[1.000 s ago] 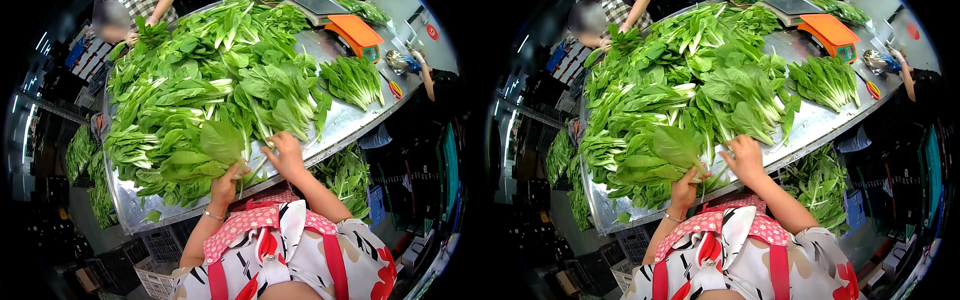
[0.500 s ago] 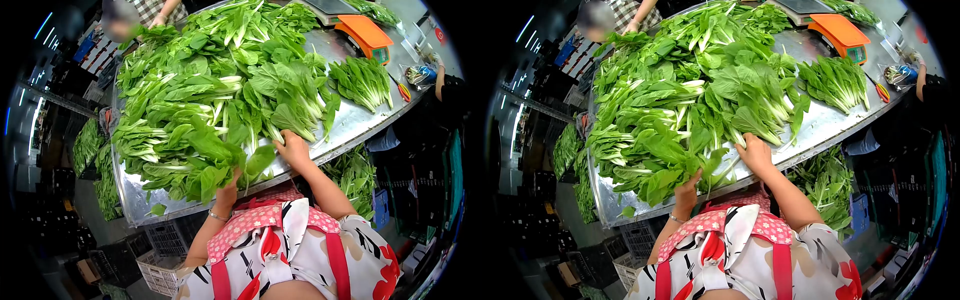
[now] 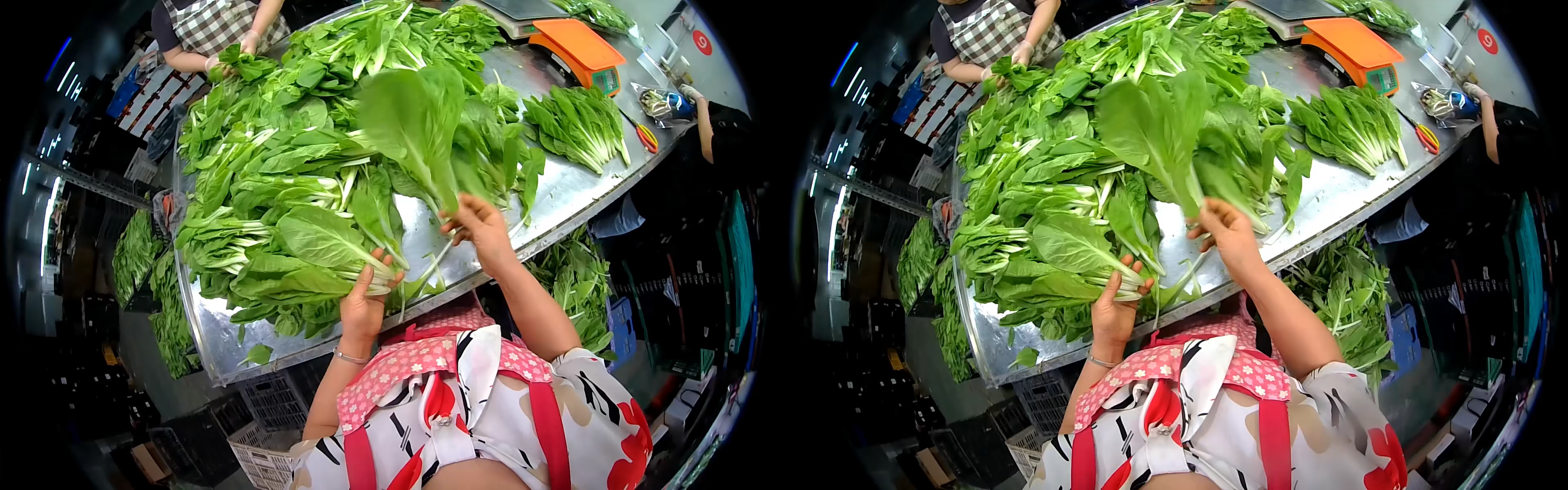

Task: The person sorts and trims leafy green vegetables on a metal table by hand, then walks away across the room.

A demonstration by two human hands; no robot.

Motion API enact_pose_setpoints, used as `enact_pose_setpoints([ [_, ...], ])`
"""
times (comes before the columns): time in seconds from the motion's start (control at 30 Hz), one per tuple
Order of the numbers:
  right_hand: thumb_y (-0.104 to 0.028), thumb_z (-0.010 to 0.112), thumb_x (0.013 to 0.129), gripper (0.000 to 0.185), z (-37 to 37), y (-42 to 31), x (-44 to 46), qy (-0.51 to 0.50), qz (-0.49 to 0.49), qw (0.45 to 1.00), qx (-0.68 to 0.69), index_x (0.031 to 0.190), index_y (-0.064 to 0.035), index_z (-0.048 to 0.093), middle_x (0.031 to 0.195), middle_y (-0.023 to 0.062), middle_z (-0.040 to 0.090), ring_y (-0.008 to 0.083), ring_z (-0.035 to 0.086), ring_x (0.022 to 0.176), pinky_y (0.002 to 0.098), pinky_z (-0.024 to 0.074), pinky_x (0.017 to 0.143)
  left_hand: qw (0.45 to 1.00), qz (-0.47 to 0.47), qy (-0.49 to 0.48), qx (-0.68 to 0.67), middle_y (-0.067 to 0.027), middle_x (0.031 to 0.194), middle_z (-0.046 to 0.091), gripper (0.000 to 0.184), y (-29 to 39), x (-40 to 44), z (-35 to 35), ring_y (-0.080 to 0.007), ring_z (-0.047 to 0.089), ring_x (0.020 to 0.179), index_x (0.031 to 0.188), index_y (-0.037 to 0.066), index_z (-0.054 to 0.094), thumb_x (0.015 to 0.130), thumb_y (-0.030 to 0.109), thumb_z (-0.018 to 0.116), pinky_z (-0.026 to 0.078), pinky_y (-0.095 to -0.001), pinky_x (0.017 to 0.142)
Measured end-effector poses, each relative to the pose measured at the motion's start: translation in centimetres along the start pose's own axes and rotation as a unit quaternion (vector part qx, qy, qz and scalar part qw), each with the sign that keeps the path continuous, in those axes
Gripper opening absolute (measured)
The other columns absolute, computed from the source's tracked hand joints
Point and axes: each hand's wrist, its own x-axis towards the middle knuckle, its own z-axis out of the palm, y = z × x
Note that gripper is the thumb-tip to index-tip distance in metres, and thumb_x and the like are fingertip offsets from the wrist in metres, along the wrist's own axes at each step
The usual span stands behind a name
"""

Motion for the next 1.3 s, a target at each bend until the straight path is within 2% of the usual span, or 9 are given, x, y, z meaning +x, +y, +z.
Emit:
enact_pose_setpoints([
  [0.1,-0.016,0.050,0.086,0.025,-0.2,1.2,-0.6,-0.032,0.070,0.995,0.066,0.105,0.0011,0.048,0.096,0.0124,0.060,0.0155,0.059,0.077,0.0237,0.0448,0.056,0.997,-0.049,-0.013,-0.055,-0.0098,0.116,0.047,0.044,0.2,0.5,-0.6,-0.0238,0.047,0.106,0.124,0.004,0.035,0.084,0.011,0.053,0.043,-0.0466,0.087],
  [0.17,-0.014,0.052,0.085,0.025,-0.3,2.1,-0.5,-0.037,0.076,0.995,0.059,0.105,0.0010,0.046,0.097,0.0119,0.059,0.0153,0.059,0.079,0.0233,0.0446,0.058,0.999,0.016,-0.027,-0.022,-0.0075,0.112,0.049,0.043,0.6,-0.6,0.7,-0.0211,0.048,0.103,0.123,0.003,0.036,0.084,0.012,0.052,0.042,-0.0475,0.088],
  [0.33,-0.007,0.059,0.080,0.024,-0.4,3.6,-0.2,-0.027,0.046,0.998,-0.011,0.098,0.0012,0.046,0.087,0.0097,0.058,0.0147,0.059,0.076,0.0222,0.0459,0.055,0.988,-0.030,-0.126,-0.088,-0.0091,0.100,0.056,0.035,1.1,-1.8,2.4,-0.0210,0.053,0.097,0.115,0.002,0.045,0.081,0.008,0.053,0.037,-0.0367,0.094],
  [0.57,-0.007,0.065,0.075,0.024,0.8,4.9,-1.6,-0.031,0.027,0.999,-0.016,0.091,-0.0002,0.048,0.080,0.0053,0.057,0.0084,0.054,0.065,0.0219,0.0453,0.055,0.997,0.047,-0.025,0.047,-0.0103,0.112,0.052,0.037,-1.2,0.8,4.2,-0.0207,0.049,0.104,0.116,0.002,0.043,0.081,0.003,0.055,0.039,-0.0330,0.089],
  [0.67,-0.003,0.065,0.070,0.023,2.1,4.7,-2.6,-0.036,-0.174,0.959,-0.222,0.086,-0.0001,0.049,0.088,0.0105,0.054,0.0197,0.056,0.077,0.0286,0.0465,0.064,0.998,0.053,-0.021,0.040,-0.0071,0.110,0.052,0.039,-2.1,1.2,3.8,-0.0177,0.050,0.101,0.115,0.004,0.044,0.079,0.000,0.057,0.040,-0.0319,0.087],
  [0.8,-0.003,0.064,0.068,0.022,2.5,4.5,-2.8,-0.086,-0.300,0.887,-0.340,0.085,-0.0007,0.049,0.095,0.0167,0.051,0.0337,0.053,0.086,0.0331,0.0452,0.072,0.997,0.071,-0.004,0.034,-0.0047,0.103,0.054,0.037,-2.6,1.6,2.3,-0.0168,0.052,0.096,0.110,0.007,0.047,0.076,-0.003,0.059,0.042,-0.0302,0.082],
  [0.93,-0.006,0.060,0.075,0.017,3.1,5.1,-3.4,-0.089,-0.325,0.876,-0.344,0.087,-0.0009,0.050,0.091,0.0126,0.054,0.0251,0.056,0.083,0.0294,0.0448,0.071,0.998,0.057,0.020,-0.018,-0.0061,0.101,0.055,0.035,-1.9,1.2,2.2,-0.0185,0.055,0.091,0.110,0.004,0.048,0.076,0.001,0.059,0.042,-0.0306,0.081],
  [1.0,-0.009,0.057,0.081,0.013,3.3,6.0,-3.6,-0.050,-0.012,0.998,-0.024,0.090,-0.0009,0.051,0.086,0.0065,0.056,0.0138,0.055,0.079,0.0248,0.0432,0.068,1.000,0.018,-0.003,-0.010,-0.0069,0.102,0.056,0.034,-1.2,1.4,1.6,-0.0190,0.055,0.091,0.110,0.002,0.048,0.077,0.004,0.059,0.042,-0.0308,0.082],
  [1.3,-0.010,0.061,0.077,0.025,4.0,4.3,-2.8,-0.129,0.149,0.980,0.030,0.098,0.0006,0.052,0.083,0.0018,0.056,0.0077,0.051,0.071,0.0183,0.0390,0.062,0.999,-0.014,-0.019,0.039,-0.0099,0.100,0.058,0.031,-0.8,-0.2,-0.5,-0.0203,0.054,0.092,0.107,-0.001,0.051,0.078,0.008,0.057,0.040,-0.0319,0.086],
])
